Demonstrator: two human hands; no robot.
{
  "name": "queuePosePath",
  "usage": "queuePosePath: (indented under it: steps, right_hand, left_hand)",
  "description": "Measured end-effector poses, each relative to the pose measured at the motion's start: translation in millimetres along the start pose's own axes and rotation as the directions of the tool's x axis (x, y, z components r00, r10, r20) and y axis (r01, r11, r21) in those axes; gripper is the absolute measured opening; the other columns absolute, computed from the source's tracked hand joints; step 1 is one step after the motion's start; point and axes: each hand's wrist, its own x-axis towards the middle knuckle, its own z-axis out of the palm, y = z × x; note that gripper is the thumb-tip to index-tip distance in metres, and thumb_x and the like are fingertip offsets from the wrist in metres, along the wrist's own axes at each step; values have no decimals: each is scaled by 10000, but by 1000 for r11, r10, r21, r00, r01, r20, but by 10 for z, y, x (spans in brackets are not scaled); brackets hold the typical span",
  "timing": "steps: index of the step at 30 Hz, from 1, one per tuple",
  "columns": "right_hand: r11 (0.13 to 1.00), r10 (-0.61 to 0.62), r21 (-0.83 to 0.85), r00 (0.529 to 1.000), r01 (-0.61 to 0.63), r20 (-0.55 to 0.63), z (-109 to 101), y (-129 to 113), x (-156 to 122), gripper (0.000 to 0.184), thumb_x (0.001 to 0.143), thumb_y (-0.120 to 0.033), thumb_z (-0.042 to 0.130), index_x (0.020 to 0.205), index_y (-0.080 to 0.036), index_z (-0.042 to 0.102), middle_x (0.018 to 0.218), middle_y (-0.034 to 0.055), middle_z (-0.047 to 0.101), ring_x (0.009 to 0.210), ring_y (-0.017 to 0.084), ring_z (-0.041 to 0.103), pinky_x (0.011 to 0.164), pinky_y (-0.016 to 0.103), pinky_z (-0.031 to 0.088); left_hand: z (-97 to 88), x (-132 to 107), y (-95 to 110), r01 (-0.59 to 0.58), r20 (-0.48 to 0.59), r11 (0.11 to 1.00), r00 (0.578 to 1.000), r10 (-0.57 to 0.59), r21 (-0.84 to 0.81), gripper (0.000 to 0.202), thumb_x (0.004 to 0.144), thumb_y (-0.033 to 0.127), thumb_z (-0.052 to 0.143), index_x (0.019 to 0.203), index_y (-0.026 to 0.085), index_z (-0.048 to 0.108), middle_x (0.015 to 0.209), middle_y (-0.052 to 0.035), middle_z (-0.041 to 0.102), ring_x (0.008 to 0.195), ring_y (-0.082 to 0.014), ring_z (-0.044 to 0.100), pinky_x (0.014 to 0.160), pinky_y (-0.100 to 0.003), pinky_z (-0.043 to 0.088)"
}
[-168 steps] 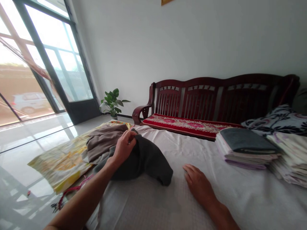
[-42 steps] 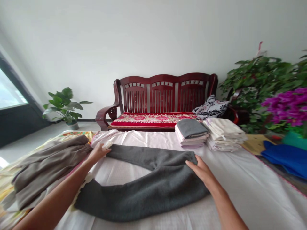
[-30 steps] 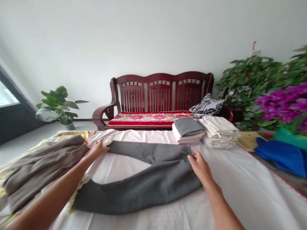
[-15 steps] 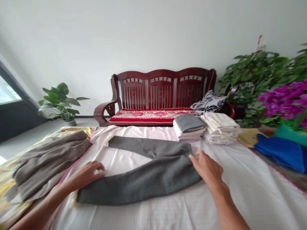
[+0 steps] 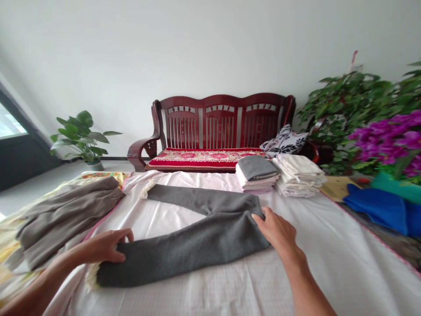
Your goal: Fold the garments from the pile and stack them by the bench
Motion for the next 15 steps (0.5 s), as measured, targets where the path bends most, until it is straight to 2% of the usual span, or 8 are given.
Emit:
queuePosePath:
  steps: [3,5,8,10,13,15]
  right_hand:
    - [991,-27,128,1000,28,-7,75,-26,33,607,828,-559,577,1344,-239,586,1176,141,734,1022,354,702,832,452,526]
    - [947,-44,316,999,51,-30,99,-1,82,568,794,-485,599,1304,-235,611,1164,121,737,1043,334,695,879,434,524]
    - [738,-156,655,986,161,-67,58,142,157,554,749,-451,610,1253,-223,633,1244,94,710,1170,301,644,999,394,489]
    - [639,-233,754,972,153,0,15,278,184,593,708,-482,662,1240,-221,645,1291,91,692,1238,310,605,1046,393,466]
    - [687,-253,726,951,46,180,24,455,200,676,584,-445,765,1210,-211,668,1288,115,695,1232,344,610,1023,396,492]
    - [731,-258,681,940,38,225,86,533,214,734,538,-379,783,1241,-209,651,1309,122,682,1220,344,620,1015,401,502]
  left_hand:
    - [-62,-4,7,-47,37,996,998,50,-76,407,642,333,657,1043,261,661,932,7,694,848,-224,648,689,-269,426]
    - [-126,-13,13,-72,71,985,994,83,-154,405,644,317,641,1044,252,651,881,23,677,825,-210,637,665,-253,425]
    - [-203,-33,1,-72,122,960,987,108,-270,436,639,305,639,1070,243,635,855,40,663,805,-197,627,650,-239,427]
    - [-214,-44,-9,-64,171,951,978,120,-302,465,623,293,656,1086,246,635,874,47,673,817,-197,632,657,-235,433]
    - [-193,-57,1,-56,235,973,966,109,-224,476,585,274,692,1060,258,664,909,50,699,863,-217,645,694,-243,444]
    - [-194,-68,10,-63,255,985,961,103,-160,484,559,282,725,1041,269,688,935,49,717,899,-237,654,727,-255,458]
